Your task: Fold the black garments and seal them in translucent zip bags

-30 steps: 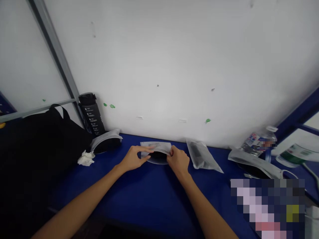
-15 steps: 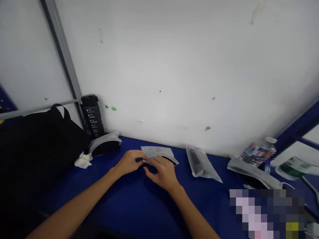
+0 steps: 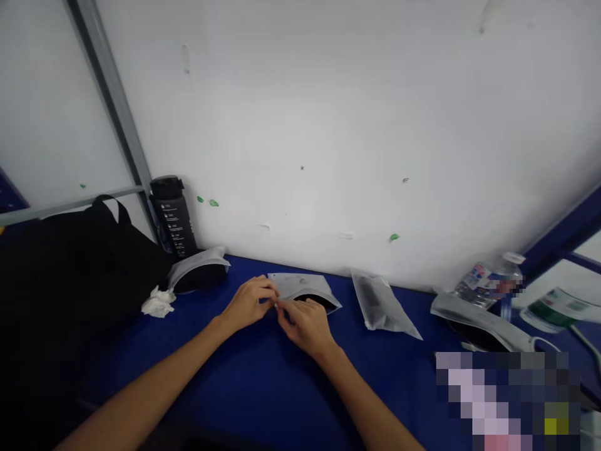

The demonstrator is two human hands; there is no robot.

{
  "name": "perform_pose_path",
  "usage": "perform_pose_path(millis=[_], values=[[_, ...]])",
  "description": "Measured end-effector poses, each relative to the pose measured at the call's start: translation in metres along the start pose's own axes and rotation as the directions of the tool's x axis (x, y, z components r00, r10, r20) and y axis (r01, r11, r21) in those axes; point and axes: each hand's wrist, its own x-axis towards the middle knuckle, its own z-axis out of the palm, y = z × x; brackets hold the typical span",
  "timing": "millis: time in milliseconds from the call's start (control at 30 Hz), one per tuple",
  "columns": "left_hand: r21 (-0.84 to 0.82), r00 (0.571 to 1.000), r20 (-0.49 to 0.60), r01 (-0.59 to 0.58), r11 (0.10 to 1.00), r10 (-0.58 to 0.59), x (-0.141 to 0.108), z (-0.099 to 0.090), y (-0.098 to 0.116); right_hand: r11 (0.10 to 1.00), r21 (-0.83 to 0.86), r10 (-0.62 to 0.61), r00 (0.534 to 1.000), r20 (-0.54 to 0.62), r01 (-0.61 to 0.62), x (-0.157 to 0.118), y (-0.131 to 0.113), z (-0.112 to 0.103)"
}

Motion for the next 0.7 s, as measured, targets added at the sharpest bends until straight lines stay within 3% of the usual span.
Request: perform_pose_path(millis=[167, 367, 533, 700], values=[[-0.085, 0.999, -0.022, 0.029, 0.996, -0.031, 0.0, -0.007, 0.002, 0.994, -0.102, 0.041, 0.997, 0.062, -0.035, -0.001, 0.015, 0.002], [-0.146, 0.98, -0.179, 0.057, 0.988, -0.083, 0.002, -0.024, -0.011, 0.966, -0.14, 0.237, 0.962, 0.135, -0.218, -0.001, 0.045, -0.019], [-0.155, 0.934, -0.34, 0.056, 0.986, -0.107, 0.005, -0.036, -0.027, 0.932, -0.076, 0.363, 0.914, 0.183, -0.355, -0.001, 0.07, -0.046], [-0.28, 0.914, -0.355, 0.095, 0.955, -0.195, 0.004, -0.032, -0.031, 0.88, 0.065, 0.432, 0.851, 0.3, -0.47, -0.003, 0.075, -0.07]])
